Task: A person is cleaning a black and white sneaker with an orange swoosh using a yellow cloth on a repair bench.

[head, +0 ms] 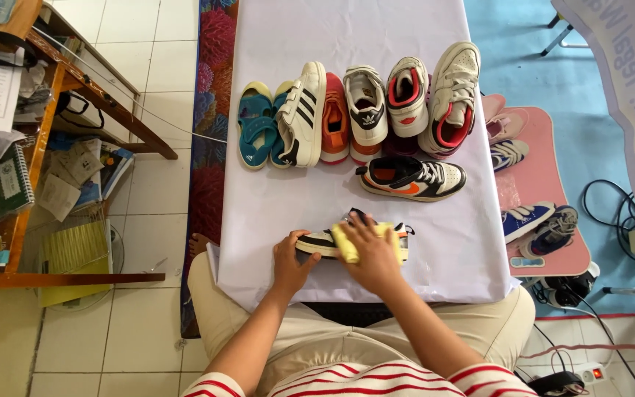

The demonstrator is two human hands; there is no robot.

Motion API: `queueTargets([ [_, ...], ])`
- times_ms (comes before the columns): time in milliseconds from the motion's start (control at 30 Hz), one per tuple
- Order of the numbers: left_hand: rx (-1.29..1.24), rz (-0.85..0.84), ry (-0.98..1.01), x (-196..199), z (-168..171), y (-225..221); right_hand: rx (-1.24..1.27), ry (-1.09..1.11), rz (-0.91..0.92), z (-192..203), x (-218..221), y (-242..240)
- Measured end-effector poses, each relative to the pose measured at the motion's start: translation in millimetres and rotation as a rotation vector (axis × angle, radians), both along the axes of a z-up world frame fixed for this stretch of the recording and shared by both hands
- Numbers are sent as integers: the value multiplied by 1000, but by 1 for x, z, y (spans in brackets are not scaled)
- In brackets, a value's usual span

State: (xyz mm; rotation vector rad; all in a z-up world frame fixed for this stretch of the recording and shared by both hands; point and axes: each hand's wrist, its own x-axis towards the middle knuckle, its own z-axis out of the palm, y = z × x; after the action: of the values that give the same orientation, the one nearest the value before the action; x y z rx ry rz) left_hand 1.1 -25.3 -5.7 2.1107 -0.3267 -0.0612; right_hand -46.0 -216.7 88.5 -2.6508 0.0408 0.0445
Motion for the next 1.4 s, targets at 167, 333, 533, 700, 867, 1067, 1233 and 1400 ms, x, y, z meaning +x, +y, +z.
queueTargets([
  [167, 9, -62, -87, 2, -14, 6, -59, -20, 300, 13, 9, 40],
  [333, -14, -49, -127, 0, -5, 4, 18, -34, 323, 7, 7, 35],
  [533, -37, -29, -91, 0, 5, 1, 44, -101, 294, -5, -2, 28],
  [700, -52, -25, -18, -2, -1, 3, 3, -130, 244, -15, -11, 13],
  [867, -52, -13, -52, -3, -5, 3, -14, -157, 101, -26, -23, -11],
  [1067, -30, 4, -72, -3, -13, 2, 166, -265, -167, -54, -41, -56],
  [1233, -18, 9, -98, -1, -19, 1, 440, -198, -326, -71, -61, -87],
  [1400, -29, -6, -117, -1, -23, 2, 432, -176, -298, -69, -69, -95],
])
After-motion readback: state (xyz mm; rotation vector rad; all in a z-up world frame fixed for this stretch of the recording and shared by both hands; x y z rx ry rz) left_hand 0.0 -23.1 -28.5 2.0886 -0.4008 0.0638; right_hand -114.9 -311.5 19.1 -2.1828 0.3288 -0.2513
